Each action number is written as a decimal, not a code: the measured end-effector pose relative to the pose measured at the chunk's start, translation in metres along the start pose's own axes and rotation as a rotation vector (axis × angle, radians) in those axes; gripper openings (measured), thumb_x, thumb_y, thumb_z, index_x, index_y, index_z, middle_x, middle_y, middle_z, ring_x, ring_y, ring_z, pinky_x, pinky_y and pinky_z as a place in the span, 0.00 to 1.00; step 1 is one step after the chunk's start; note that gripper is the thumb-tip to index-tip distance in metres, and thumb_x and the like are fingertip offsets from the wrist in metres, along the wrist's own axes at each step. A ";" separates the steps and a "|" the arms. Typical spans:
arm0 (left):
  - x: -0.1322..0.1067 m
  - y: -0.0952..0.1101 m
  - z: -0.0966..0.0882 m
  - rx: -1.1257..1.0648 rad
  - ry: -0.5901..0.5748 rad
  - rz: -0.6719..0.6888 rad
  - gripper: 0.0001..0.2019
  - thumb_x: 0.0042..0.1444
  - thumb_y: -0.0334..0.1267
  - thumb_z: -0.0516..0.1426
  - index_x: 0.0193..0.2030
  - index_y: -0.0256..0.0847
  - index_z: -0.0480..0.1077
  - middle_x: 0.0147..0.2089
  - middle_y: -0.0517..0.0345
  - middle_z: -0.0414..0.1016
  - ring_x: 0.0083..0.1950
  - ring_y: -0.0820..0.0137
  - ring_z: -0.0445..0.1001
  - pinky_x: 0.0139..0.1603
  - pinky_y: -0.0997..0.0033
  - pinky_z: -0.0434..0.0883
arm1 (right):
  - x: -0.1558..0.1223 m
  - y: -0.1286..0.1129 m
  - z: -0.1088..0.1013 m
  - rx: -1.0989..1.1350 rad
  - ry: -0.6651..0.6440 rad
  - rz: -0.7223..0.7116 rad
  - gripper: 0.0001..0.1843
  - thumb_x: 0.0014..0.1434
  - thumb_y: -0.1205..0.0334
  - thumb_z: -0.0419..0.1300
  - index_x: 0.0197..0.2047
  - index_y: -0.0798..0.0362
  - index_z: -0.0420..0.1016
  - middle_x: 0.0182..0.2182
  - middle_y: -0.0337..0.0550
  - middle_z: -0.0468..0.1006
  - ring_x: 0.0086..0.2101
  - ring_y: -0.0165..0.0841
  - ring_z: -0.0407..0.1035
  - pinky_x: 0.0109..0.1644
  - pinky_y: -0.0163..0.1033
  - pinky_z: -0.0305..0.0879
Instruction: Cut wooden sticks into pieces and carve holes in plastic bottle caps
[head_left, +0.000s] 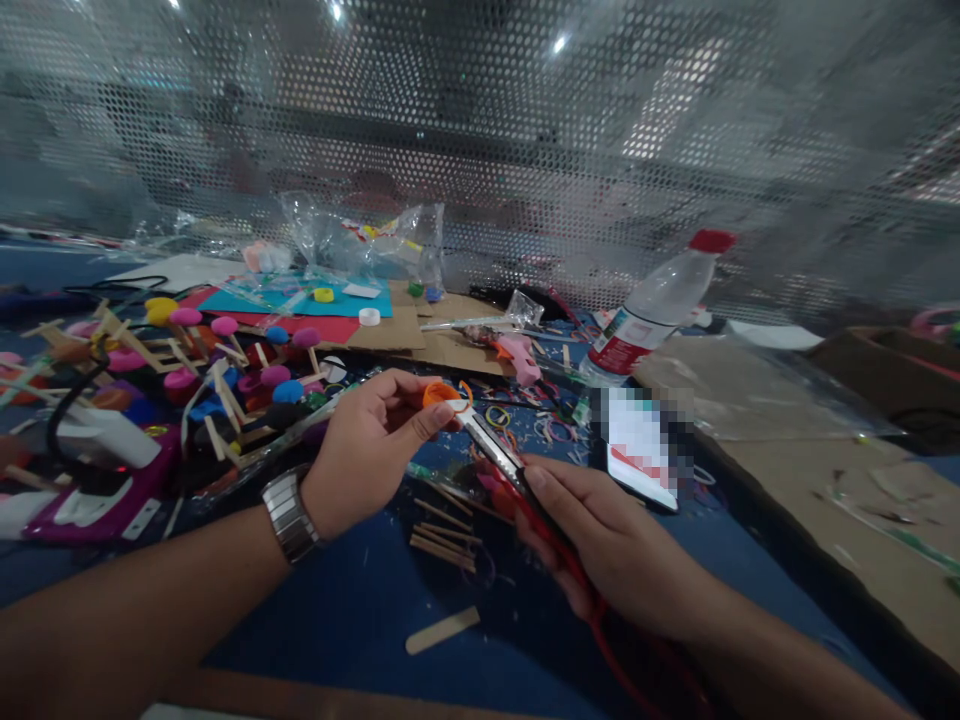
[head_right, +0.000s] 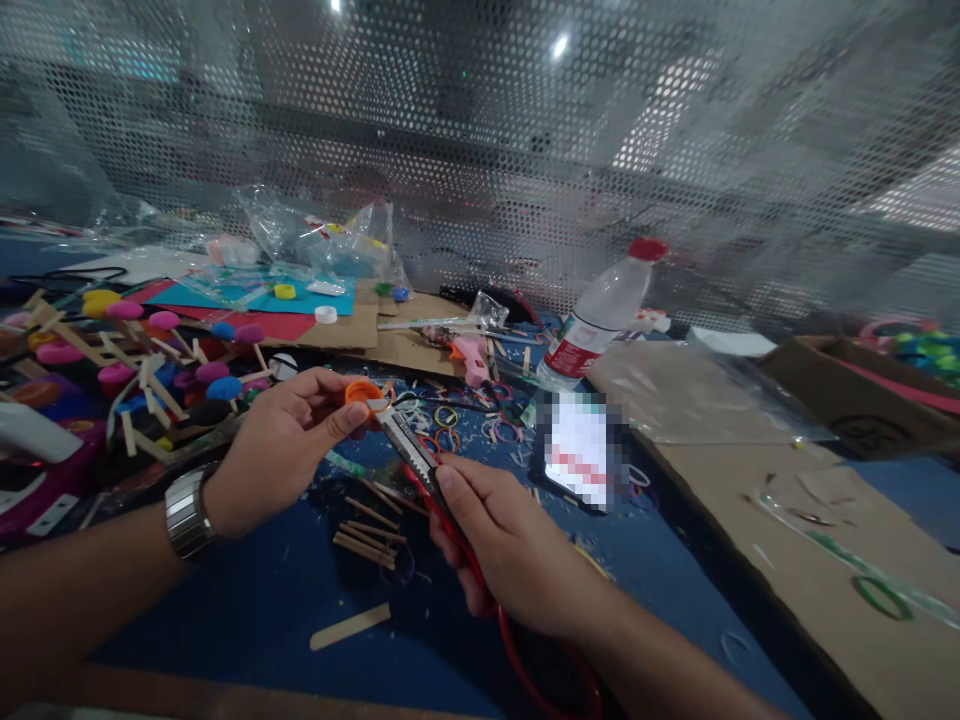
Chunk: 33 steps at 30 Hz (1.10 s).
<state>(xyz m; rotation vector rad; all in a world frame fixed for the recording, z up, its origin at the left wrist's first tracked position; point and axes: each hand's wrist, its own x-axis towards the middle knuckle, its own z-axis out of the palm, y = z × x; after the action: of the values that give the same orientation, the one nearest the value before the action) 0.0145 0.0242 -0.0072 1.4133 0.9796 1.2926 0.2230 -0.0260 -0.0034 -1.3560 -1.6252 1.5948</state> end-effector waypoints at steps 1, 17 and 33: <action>0.000 0.000 0.000 0.000 0.002 -0.001 0.18 0.52 0.48 0.68 0.40 0.37 0.73 0.37 0.51 0.83 0.38 0.64 0.82 0.43 0.65 0.79 | 0.000 0.000 0.000 -0.001 -0.004 -0.005 0.29 0.66 0.33 0.46 0.32 0.52 0.62 0.21 0.30 0.66 0.12 0.19 0.59 0.14 0.25 0.52; -0.003 0.002 0.003 0.051 -0.033 0.001 0.16 0.58 0.45 0.64 0.46 0.37 0.71 0.43 0.51 0.81 0.41 0.67 0.81 0.41 0.70 0.78 | 0.003 0.003 -0.003 0.049 0.023 0.000 0.29 0.64 0.32 0.49 0.32 0.52 0.64 0.19 0.30 0.66 0.11 0.20 0.57 0.12 0.26 0.52; -0.002 0.001 -0.001 -0.035 -0.061 -0.033 0.15 0.53 0.41 0.68 0.42 0.36 0.71 0.42 0.52 0.80 0.40 0.68 0.80 0.41 0.71 0.78 | 0.003 0.000 -0.004 0.115 0.015 0.034 0.31 0.60 0.30 0.54 0.30 0.52 0.65 0.17 0.29 0.65 0.10 0.19 0.56 0.11 0.24 0.51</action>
<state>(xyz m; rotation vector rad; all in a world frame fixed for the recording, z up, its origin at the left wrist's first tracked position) 0.0130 0.0222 -0.0064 1.3965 0.9320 1.2303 0.2255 -0.0214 -0.0033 -1.3391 -1.4856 1.6667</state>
